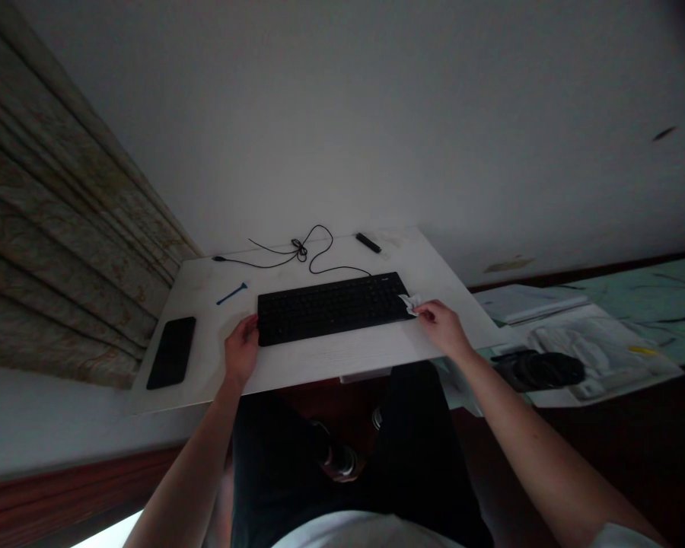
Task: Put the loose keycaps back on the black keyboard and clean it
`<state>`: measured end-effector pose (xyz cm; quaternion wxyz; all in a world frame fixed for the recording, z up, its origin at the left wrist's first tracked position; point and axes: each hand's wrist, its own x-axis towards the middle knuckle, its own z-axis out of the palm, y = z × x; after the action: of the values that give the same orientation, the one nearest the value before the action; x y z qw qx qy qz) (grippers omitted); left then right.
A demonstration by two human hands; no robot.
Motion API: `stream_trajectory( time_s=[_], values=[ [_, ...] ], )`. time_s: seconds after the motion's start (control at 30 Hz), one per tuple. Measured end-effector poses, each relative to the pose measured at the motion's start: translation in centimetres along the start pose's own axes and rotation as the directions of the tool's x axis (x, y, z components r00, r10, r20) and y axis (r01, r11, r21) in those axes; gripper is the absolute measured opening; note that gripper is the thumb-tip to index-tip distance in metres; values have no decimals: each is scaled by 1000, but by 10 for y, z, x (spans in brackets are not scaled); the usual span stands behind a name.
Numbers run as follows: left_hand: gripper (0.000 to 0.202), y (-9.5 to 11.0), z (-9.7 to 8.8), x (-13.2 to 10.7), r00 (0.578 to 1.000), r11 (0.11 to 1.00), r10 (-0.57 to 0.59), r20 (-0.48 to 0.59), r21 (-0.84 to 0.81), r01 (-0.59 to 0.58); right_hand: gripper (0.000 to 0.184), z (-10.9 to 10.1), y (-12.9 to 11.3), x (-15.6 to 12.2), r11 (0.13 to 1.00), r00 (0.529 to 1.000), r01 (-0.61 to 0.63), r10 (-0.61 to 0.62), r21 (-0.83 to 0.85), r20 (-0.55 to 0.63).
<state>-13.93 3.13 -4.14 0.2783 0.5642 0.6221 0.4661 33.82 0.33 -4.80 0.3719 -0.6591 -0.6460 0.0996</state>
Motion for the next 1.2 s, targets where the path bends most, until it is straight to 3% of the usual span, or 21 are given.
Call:
stream_trajectory(
  time_s=[0.13, 0.27, 0.43, 0.53, 0.8, 1.0, 1.2],
  values=[
    [35, -2, 0, 0, 1000, 1000, 9, 7, 21, -9, 23, 10, 0, 18, 997, 996, -77, 77, -12, -45],
    [37, -3, 1, 0, 1000, 999, -9, 8, 37, 9, 24, 19, -4, 59, 989, 992, -123, 122, -80, -18],
    [36, -3, 2, 1, 1000, 999, 3, -5, 41, -2, 25, 35, -16, 109, 985, 996, -71, 78, -154, 38],
    [37, -2, 2, 2, 1000, 999, 9, -6, 51, -9, 21, 49, -35, 124, 991, 988, -10, 30, -135, 150],
    [37, -2, 1, 2, 999, 998, 37, -11, 60, -37, 19, 107, -120, 126, 988, 924, 147, -124, -37, 362],
    [38, -4, 2, 2, 998, 996, 56, -25, 68, -55, 23, 169, -200, 118, 962, 826, 266, -257, 55, 502],
    [40, -8, 3, 2, 998, 998, 67, -15, 0, -67, 27, 221, -275, 111, 924, 749, 367, -364, 111, 554]
  ],
)
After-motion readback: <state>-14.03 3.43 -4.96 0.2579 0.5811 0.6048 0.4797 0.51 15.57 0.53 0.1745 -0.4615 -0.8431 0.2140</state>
